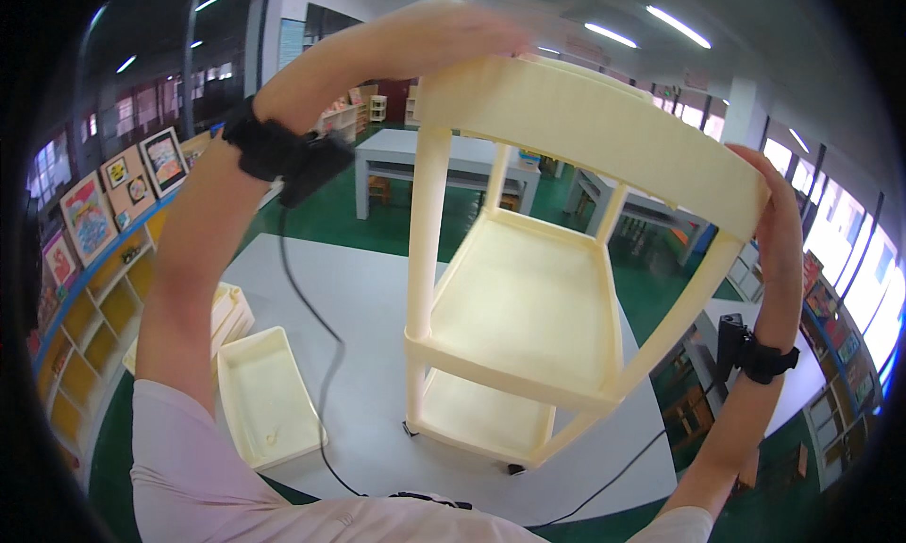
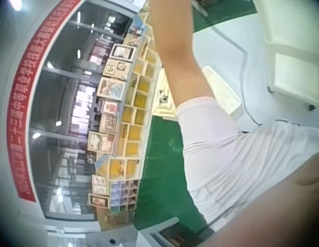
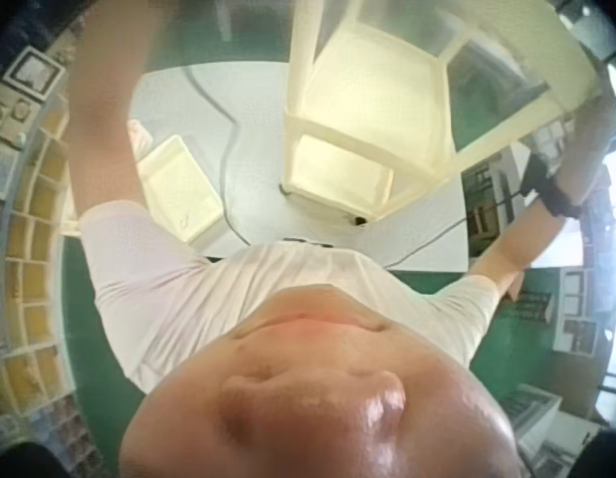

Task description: The person assembles a multi-tiered plastic storage cart by attaching wheels to a base tray and then stacking trays using support pillars.

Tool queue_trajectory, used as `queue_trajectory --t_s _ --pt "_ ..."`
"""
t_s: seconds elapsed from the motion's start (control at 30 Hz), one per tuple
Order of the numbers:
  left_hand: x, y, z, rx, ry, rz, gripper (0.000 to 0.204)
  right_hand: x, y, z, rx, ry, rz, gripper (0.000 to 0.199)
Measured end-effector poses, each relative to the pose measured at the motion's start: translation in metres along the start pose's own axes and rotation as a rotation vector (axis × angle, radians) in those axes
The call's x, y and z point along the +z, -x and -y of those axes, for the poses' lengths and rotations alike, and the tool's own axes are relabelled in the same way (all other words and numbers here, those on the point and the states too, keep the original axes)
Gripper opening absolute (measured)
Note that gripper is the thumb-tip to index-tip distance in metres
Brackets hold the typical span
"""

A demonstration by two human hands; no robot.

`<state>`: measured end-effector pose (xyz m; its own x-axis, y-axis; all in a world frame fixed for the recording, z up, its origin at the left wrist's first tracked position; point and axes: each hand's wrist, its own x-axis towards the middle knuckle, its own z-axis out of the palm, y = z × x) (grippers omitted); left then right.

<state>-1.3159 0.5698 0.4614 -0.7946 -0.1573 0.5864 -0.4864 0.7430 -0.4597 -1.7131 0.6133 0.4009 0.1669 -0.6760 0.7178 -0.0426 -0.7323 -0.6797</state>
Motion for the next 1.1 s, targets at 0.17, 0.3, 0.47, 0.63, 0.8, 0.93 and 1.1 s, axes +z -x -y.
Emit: queue_trajectory --t_s 0.17,0.3,0.47,0.63,0.8,0.93,1.1 --pt "0.037 0.000 0.001 -0.201 0.556 -0.190 0.052 0.020 0.012 0.010 -0.108 1.064 -0.265 0.041" --pt "0.045 -0.015 0.002 -0.079 0.708 -0.145 0.042 0.070 0.013 -0.003 -0.536 1.616 -0.351 0.043" --pt "0.076 -0.025 -0.033 -0.204 0.792 -0.477 0.038 0.122 -0.002 -0.015 -0.479 1.359 -0.222 0.043" --pt "0.079 -0.044 -0.064 -0.240 0.602 -0.574 0.030 0.131 -0.014 -0.022 -0.528 1.292 -0.253 0.045" --pt "0.101 -0.069 -0.079 -0.062 -0.231 -0.663 0.030 0.115 -0.035 -0.043 -0.508 0.870 -0.395 0.039" --pt "0.121 -0.083 -0.098 -0.024 0.552 -0.561 0.037 0.038 -0.033 -0.060 -0.358 0.465 -0.306 0.037" --pt "0.124 -0.021 -0.030 0.163 -0.045 -0.522 0.029 -0.021 -0.029 -0.059 -0.218 0.058 -0.029 0.035"
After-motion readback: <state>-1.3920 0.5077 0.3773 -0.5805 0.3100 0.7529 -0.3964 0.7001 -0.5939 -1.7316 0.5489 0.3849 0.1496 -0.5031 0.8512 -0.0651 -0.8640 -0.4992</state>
